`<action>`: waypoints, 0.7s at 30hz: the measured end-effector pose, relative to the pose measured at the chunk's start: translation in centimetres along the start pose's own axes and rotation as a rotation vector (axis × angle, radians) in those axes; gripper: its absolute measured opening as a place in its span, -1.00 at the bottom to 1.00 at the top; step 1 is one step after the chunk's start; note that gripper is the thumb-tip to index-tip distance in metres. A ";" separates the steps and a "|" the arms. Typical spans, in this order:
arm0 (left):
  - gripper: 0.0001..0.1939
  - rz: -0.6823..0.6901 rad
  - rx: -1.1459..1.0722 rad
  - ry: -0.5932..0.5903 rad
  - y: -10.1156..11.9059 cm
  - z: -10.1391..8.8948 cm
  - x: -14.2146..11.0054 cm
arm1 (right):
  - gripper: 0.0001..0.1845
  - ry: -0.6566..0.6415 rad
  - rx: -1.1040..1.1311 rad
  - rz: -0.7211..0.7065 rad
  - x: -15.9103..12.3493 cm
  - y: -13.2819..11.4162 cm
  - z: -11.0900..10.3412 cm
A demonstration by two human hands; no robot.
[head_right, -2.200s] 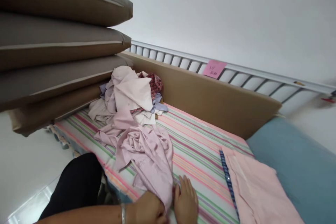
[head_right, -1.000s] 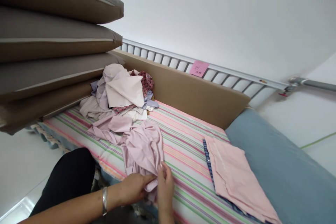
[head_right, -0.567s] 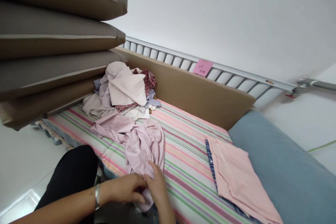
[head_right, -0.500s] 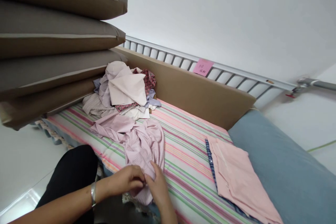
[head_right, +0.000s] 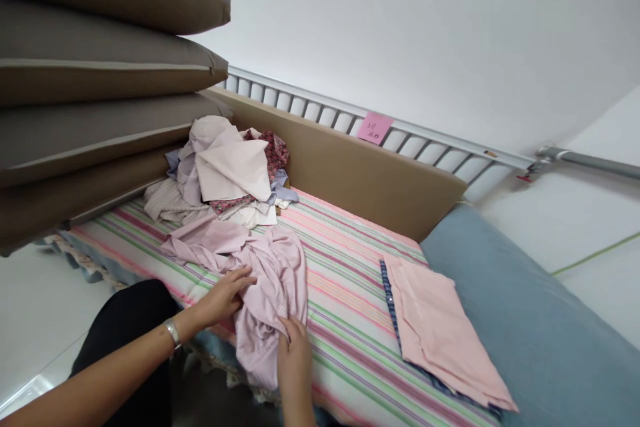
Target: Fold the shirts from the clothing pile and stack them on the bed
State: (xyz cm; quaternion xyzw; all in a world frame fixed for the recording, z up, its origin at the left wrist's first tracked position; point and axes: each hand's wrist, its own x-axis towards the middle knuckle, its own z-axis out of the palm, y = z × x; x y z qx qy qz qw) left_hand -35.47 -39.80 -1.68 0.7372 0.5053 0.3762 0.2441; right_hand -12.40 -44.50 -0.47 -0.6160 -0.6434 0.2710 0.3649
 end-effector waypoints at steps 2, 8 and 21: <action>-0.56 -0.081 -0.207 -0.001 0.6 -0.5 0.3 | -0.69 0.035 0.122 0.061 0.4 -0.6 -0.8; -0.80 -0.255 -0.528 -0.093 2.3 -3.5 2.1 | -0.63 -0.135 0.818 0.384 0.6 -4.0 -3.0; -0.74 -0.396 -0.501 0.283 2.9 -5.9 2.3 | -0.56 -0.222 1.164 0.552 0.6 -4.8 -1.6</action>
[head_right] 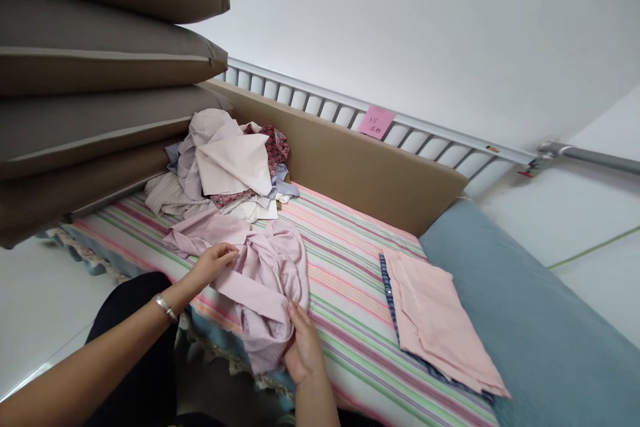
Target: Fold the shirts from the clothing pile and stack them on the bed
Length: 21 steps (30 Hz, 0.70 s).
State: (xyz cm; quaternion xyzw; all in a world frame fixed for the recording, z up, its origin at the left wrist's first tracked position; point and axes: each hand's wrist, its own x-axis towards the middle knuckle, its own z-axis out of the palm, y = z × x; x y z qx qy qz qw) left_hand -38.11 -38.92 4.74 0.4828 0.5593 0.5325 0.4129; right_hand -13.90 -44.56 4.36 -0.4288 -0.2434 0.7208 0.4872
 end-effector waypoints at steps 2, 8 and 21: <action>-0.75 0.087 0.052 0.088 0.9 0.2 -1.7 | -0.51 0.019 -0.037 -0.058 0.2 -0.1 0.1; -0.45 -0.048 0.038 -0.424 1.5 2.6 -8.0 | -0.40 0.011 -0.183 -0.144 0.1 0.2 1.6; -0.60 -0.267 -0.550 -0.104 1.5 1.7 -8.0 | -0.52 -0.225 -0.620 -0.150 -1.3 2.3 3.4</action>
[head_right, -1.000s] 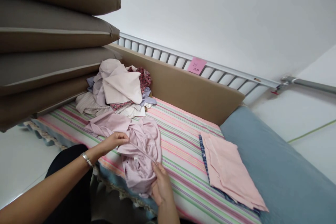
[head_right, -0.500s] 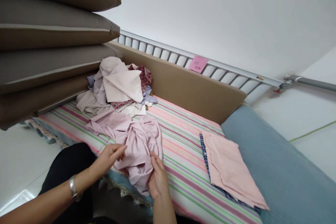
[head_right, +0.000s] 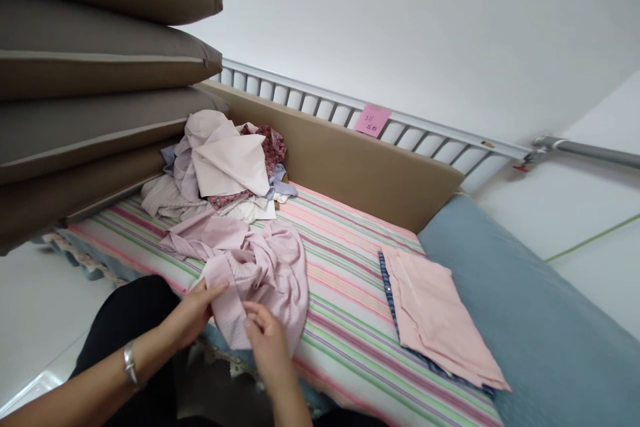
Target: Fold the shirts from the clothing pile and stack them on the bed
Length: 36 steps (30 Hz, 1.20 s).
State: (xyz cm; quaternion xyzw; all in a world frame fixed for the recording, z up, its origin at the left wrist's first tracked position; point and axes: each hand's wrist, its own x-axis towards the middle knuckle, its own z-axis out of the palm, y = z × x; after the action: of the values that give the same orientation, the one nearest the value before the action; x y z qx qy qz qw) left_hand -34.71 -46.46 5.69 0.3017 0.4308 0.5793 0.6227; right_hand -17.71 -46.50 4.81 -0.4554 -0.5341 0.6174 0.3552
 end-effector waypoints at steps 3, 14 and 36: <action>-0.64 -0.091 -0.219 0.022 2.3 -0.4 1.0 | -0.57 0.271 -0.257 -0.106 1.5 1.1 -2.8; -0.78 -0.070 -0.377 -0.148 8.1 -1.6 3.6 | -0.80 0.458 -0.920 -0.255 4.7 5.6 -7.0; -0.78 0.420 -0.107 -0.100 16.6 0.5 2.1 | -0.66 0.464 -0.475 -0.195 2.7 0.4 -9.1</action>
State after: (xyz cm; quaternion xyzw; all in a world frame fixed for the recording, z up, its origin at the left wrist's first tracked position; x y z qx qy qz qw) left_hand -42.02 -41.89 20.03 0.3798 0.2957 0.7026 0.5241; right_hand -9.99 -40.98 3.78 -0.6005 -0.6088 0.3191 0.4086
